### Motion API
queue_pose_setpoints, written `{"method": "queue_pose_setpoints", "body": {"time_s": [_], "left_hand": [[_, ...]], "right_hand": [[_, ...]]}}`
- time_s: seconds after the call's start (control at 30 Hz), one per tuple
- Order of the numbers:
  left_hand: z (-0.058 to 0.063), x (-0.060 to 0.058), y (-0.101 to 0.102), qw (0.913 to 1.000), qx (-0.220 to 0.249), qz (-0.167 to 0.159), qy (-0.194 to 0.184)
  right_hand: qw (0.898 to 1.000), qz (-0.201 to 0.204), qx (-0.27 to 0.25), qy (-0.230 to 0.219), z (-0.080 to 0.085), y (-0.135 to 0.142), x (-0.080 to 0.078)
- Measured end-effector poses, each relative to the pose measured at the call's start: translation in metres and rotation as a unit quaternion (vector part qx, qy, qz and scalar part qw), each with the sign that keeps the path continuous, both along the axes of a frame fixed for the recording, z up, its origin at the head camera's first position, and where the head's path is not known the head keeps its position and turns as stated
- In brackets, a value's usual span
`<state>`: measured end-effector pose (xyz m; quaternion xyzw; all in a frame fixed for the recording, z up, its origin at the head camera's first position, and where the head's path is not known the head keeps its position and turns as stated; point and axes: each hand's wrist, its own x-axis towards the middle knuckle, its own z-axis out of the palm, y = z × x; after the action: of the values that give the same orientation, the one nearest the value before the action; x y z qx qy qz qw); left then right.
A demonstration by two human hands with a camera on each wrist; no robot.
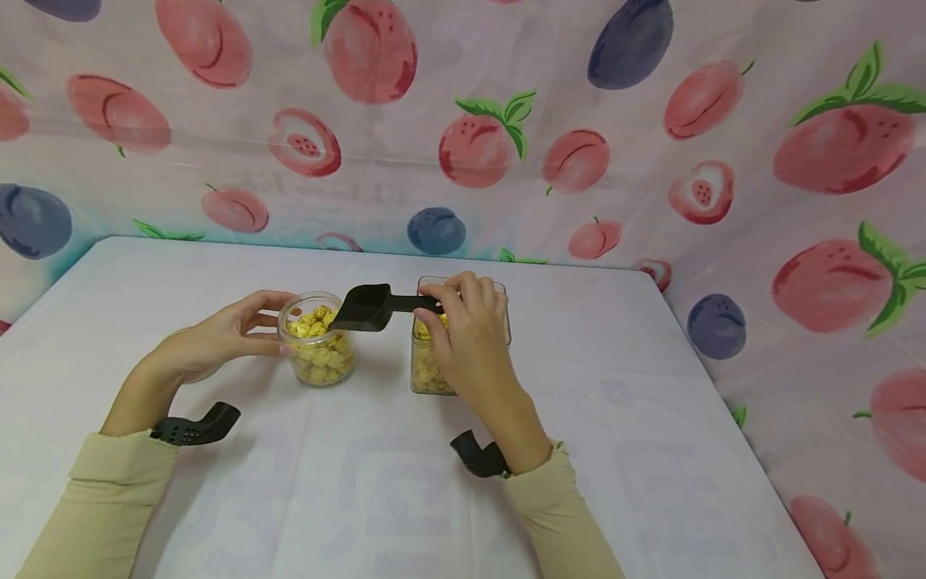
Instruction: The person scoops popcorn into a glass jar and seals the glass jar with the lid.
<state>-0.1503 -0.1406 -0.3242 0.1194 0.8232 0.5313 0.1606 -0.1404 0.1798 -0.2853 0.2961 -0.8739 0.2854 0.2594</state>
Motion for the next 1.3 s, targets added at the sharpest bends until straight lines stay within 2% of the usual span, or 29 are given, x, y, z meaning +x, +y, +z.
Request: {"method": "queue_pose_setpoints", "body": {"time_s": [0.23,0.37,0.57,0.9,1.3], "left_hand": [[0.0,0.0,0.0,1.0,-0.002,0.001,0.0],[0.0,0.0,0.0,1.0,-0.006,0.002,0.001],[0.0,0.001,-0.001,1.0,-0.007,0.003,-0.003],[0.0,0.001,-0.001,1.0,-0.006,0.003,-0.005],[0.001,0.001,0.0,1.0,0.001,0.005,-0.006]], "right_hand": [[0.995,-0.016,0.083,-0.045,0.006,0.006,0.003],[0.993,-0.021,0.099,-0.066,0.007,0.007,0.004],[0.994,-0.009,0.078,-0.073,0.005,0.006,0.003],[0.996,0.02,0.004,-0.082,0.006,0.011,0.001],[0.996,0.017,-0.02,-0.081,0.012,0.024,-0.001]]}}
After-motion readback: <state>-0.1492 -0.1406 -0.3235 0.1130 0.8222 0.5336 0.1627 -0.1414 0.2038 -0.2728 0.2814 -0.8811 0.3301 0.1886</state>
